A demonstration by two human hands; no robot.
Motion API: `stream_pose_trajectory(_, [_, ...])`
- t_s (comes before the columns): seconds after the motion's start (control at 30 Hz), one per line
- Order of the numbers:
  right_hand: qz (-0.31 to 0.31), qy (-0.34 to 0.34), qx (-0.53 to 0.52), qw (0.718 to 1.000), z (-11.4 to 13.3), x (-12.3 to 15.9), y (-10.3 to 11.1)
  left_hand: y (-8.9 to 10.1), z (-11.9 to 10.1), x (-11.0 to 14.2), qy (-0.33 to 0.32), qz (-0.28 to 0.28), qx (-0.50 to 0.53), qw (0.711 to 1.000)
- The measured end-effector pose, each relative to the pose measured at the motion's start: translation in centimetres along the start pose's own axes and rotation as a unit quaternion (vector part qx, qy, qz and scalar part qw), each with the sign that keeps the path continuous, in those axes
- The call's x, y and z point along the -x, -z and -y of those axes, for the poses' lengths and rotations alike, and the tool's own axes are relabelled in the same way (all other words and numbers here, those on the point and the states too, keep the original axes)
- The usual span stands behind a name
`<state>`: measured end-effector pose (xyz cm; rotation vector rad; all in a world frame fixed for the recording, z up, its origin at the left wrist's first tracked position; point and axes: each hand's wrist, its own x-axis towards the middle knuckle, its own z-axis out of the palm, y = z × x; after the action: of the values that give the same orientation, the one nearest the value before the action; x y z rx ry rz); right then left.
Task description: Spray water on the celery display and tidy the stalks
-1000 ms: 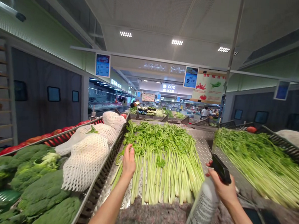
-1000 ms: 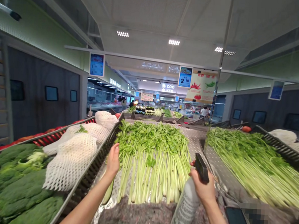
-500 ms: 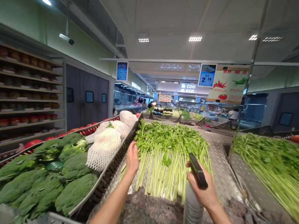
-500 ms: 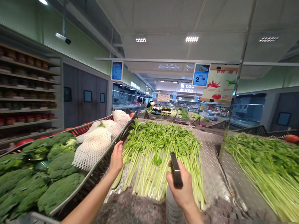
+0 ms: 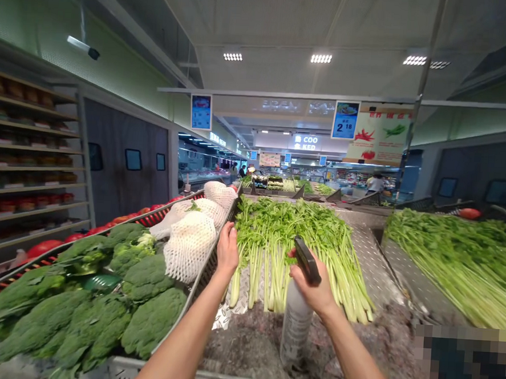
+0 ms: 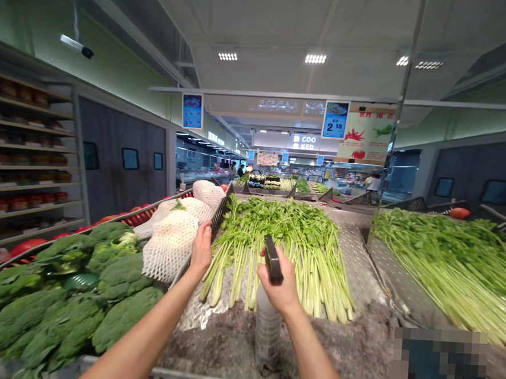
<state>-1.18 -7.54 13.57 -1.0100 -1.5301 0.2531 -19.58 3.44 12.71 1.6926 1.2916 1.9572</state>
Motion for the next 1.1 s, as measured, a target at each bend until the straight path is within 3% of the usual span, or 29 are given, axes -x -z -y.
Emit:
stream_pose_trajectory(0.17, [0.035, -0.018, -0.007, 0.999, 0.0, 0.7, -1.1, 0.1, 1.1, 0.6, 0.009, 0.023, 0.028, 0.999])
stream_pose_trajectory(0.4, [0.1, 0.032, 0.027, 0.994, 2.4, 1.8, -3.3, 0.5, 3.5, 0.7, 0.036, 0.003, 0.044, 0.998])
stream_pose_trajectory(0.67, [0.097, 0.023, 0.014, 0.995, 1.9, 2.5, -2.4, -0.2, 1.1, -0.4, 0.01, -0.004, 0.028, 1.0])
stream_pose_trajectory(0.77, [0.071, 0.017, 0.009, 0.997, 1.7, 2.4, -1.3, -0.7, -0.1, -0.6, 0.004, -0.002, 0.036, 0.999])
stream_pose_trajectory(0.9, [-0.015, -0.01, 0.032, 0.999, 1.1, 1.8, 0.7, -1.0, -1.1, -0.6, -0.002, 0.008, 0.052, 0.999])
stream_pose_trajectory(1.1, [-0.092, -0.026, 0.043, 0.995, -0.5, 1.9, 3.2, -1.2, -1.5, -0.4, -0.011, 0.005, 0.054, 0.998])
